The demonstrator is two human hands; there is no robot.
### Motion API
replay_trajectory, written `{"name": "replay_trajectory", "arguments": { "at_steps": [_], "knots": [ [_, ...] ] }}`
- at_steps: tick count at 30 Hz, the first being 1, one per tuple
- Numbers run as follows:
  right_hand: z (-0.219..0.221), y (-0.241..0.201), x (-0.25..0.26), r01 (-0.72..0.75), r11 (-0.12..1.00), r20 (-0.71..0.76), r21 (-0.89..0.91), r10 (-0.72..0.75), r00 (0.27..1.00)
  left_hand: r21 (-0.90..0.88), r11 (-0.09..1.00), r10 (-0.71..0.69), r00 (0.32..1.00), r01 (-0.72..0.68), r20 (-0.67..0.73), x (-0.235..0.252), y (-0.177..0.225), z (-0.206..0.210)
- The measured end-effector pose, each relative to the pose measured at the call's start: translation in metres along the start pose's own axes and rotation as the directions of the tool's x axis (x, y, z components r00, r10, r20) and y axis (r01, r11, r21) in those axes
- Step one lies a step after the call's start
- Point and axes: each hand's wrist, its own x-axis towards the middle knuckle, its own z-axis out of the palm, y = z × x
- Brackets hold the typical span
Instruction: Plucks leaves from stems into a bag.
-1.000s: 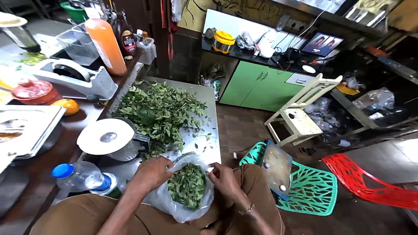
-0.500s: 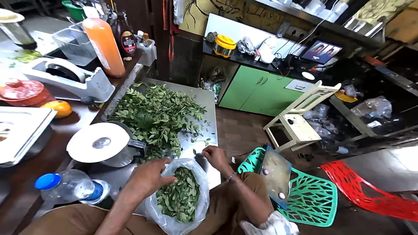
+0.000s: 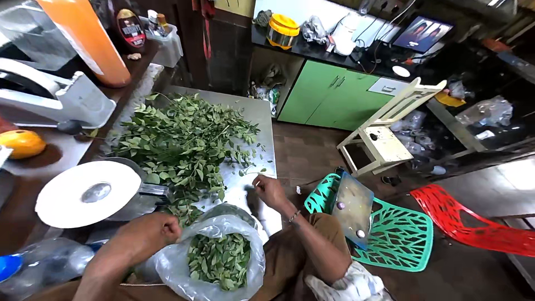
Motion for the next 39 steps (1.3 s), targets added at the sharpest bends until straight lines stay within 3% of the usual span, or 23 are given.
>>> {"name": "replay_trajectory", "arguments": {
  "at_steps": [6,10,13,15,17,20,22,25,29,33,35,39],
  "knots": [
    [0.044,0.017,-0.024,-0.002,0.966,0.319,-0.258,0.087,0.944,0.002,1.0,0.031,0.999,-0.031,-0.03,0.0,0.006,0.001],
    [0.051,0.006,-0.024,0.072,0.926,0.379,-0.37,0.08,0.922,0.0,0.999,0.039,0.998,-0.039,-0.048,-0.002,0.007,0.002],
    [0.054,0.009,-0.023,0.08,0.931,0.387,-0.355,0.068,0.92,0.001,0.998,0.058,0.997,-0.058,-0.041,-0.002,0.007,0.002],
    [0.049,0.016,-0.02,0.015,0.96,0.348,-0.279,0.087,0.934,0.006,0.998,0.068,0.997,-0.068,-0.046,-0.002,0.007,0.001],
    [0.037,0.028,-0.015,-0.079,0.988,0.199,-0.134,0.105,0.974,0.007,0.997,0.073,0.996,-0.073,-0.051,-0.003,0.006,0.001],
    [0.0,0.027,-0.019,-0.196,0.941,0.043,0.277,0.192,0.98,0.007,0.997,0.071,0.996,-0.071,-0.052,-0.005,0.003,0.003],
    [-0.029,0.007,-0.032,-0.161,0.829,0.006,0.535,0.187,0.982,0.002,0.998,0.065,0.997,-0.065,-0.046,-0.006,0.006,0.004],
    [-0.058,-0.032,-0.051,-0.05,0.761,-0.086,0.647,0.137,0.987,0.016,0.997,0.07,0.997,-0.069,-0.041,-0.005,0.011,0.003],
    [-0.043,-0.073,-0.083,0.151,0.788,-0.18,0.596,-0.053,0.982,0.027,0.996,0.089,0.996,-0.088,-0.03,-0.004,0.013,0.005],
    [-0.011,-0.09,-0.11,0.31,0.919,-0.144,0.244,-0.281,0.949,0.003,0.994,0.106,0.994,-0.106,-0.036,-0.005,0.011,0.006],
    [-0.014,-0.08,-0.103,0.282,0.938,-0.185,0.201,-0.247,0.951,-0.001,0.994,0.112,0.993,-0.112,-0.033,-0.003,0.009,0.007],
    [-0.042,-0.021,-0.062,0.057,0.993,-0.166,0.108,-0.038,0.985,0.007,0.995,0.099,0.995,-0.099,-0.016,0.001,0.008,0.007]
  ]
}}
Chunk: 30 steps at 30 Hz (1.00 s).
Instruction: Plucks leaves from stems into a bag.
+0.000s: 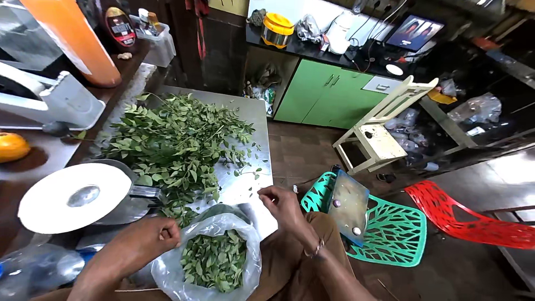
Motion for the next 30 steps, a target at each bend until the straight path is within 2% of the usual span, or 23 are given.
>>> {"name": "replay_trajectory", "arguments": {
  "at_steps": [2,4,5,8,12,15,17,19,21,23,26,30],
  "knots": [
    [-0.008,0.033,0.02,-0.09,0.956,0.154,-0.278,0.137,0.979,-0.01,1.0,-0.006,1.0,0.007,0.003,0.001,0.0,0.0],
    [-0.007,0.062,0.034,-0.114,0.873,0.313,-0.474,0.288,0.905,-0.023,1.0,-0.006,1.0,0.006,0.008,0.001,-0.001,0.0],
    [-0.004,0.074,0.037,-0.1,0.858,0.366,-0.503,0.317,0.875,-0.023,1.0,-0.006,1.0,0.006,0.008,0.001,-0.003,0.001],
    [0.016,0.094,0.033,-0.013,0.851,0.447,-0.525,0.288,0.847,-0.018,1.0,-0.017,1.0,0.017,0.019,0.001,-0.003,0.0],
    [0.036,0.066,0.028,0.104,0.752,0.496,-0.65,0.317,0.809,-0.008,1.0,-0.03,0.999,0.03,0.025,0.002,0.001,-0.001],
    [0.035,0.072,0.03,0.085,0.779,0.526,-0.622,0.334,0.782,0.003,1.0,-0.017,1.0,0.017,0.022,0.004,0.0,-0.001],
    [0.028,0.081,0.034,-0.006,0.856,0.497,-0.517,0.306,0.812,-0.003,1.0,-0.008,1.0,0.008,0.002,0.002,-0.001,-0.002],
    [0.016,0.089,0.033,-0.1,0.936,0.418,-0.338,0.245,0.875,0.0,1.0,-0.016,1.0,0.016,-0.006,0.0,-0.002,-0.001],
    [0.004,0.098,0.025,-0.113,0.983,0.274,-0.144,0.15,0.95,0.004,1.0,-0.013,1.0,0.013,-0.011,0.0,-0.002,0.001],
    [-0.013,0.102,0.017,-0.132,0.989,0.125,-0.061,0.139,0.982,0.001,1.0,-0.014,1.0,0.014,-0.005,0.001,0.0,0.001],
    [-0.05,0.108,0.012,-0.303,0.95,-0.056,-0.068,0.3,0.952,-0.003,1.0,-0.01,1.0,0.009,-0.006,0.003,-0.003,0.001],
    [-0.105,0.165,-0.001,-0.493,0.868,-0.231,-0.065,0.467,0.853,0.014,1.0,0.004,1.0,-0.004,-0.014,0.005,-0.004,0.003]
  ]
}}
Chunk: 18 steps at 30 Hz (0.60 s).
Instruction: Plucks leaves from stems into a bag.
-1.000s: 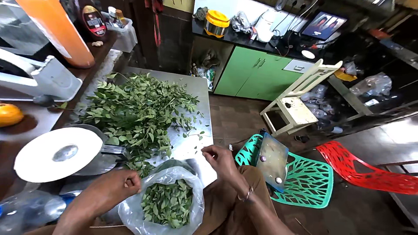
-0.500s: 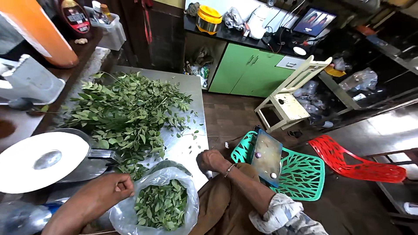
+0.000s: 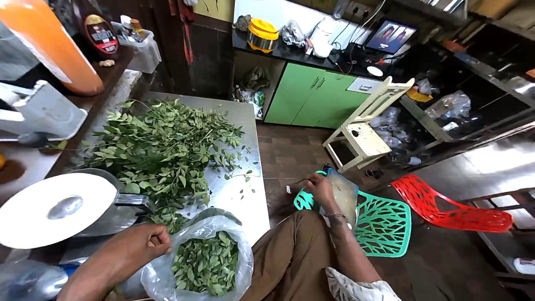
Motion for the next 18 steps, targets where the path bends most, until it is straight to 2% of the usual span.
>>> {"name": "replay_trajectory", "arguments": {
  "at_steps": [6,8,10,12,15,18],
  "knots": [
    [-0.06,0.082,-0.013,-0.224,0.973,-0.077,0.049,0.228,0.971,-0.008,1.0,0.021,1.0,-0.02,0.011,0.004,-0.003,0.001],
    [-0.072,0.087,-0.027,-0.207,0.969,-0.147,0.137,0.226,0.963,-0.018,0.999,0.046,0.999,-0.045,0.025,0.005,-0.003,0.001],
    [-0.077,0.082,-0.042,-0.115,0.93,-0.221,0.349,0.201,0.954,-0.04,0.997,0.07,0.997,-0.068,0.037,0.005,-0.001,0.001],
    [-0.078,0.064,-0.059,-0.06,0.829,-0.232,0.557,0.225,0.946,-0.07,0.995,0.08,0.995,-0.076,0.057,0.003,0.002,-0.001],
    [-0.074,0.053,-0.061,-0.046,0.585,-0.193,0.81,0.339,0.921,-0.066,0.996,0.066,0.995,-0.06,0.079,0.003,0.004,-0.001],
    [-0.067,0.049,-0.06,-0.096,0.402,-0.067,0.911,0.373,0.925,-0.059,0.996,0.072,0.996,-0.069,0.06,0.004,-0.001,0.001]
  ]
}}
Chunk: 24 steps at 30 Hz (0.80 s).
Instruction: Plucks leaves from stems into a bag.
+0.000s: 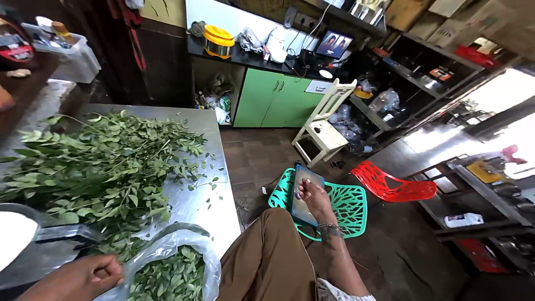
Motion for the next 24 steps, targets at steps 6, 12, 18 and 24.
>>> {"name": "replay_trajectory", "arguments": {
  "at_steps": [6,12,18,24],
  "knots": [
    [0.025,-0.014,-0.027,-0.115,0.976,0.111,0.183,0.095,0.989,0.028,0.999,0.032,0.999,-0.032,-0.023,0.001,-0.004,0.001],
    [0.049,-0.024,-0.053,-0.052,0.95,0.197,0.308,-0.011,0.98,0.042,0.998,0.052,0.998,-0.05,-0.041,0.001,-0.002,0.001],
    [0.064,-0.018,-0.069,-0.055,0.948,0.159,0.313,0.005,0.987,0.015,0.998,0.063,0.997,-0.062,-0.051,0.002,-0.003,0.002],
    [0.096,-0.018,-0.118,-0.123,0.926,0.324,0.356,0.001,0.946,0.077,0.961,0.262,0.79,-0.265,-0.555,-0.003,0.026,0.009]
  ]
}}
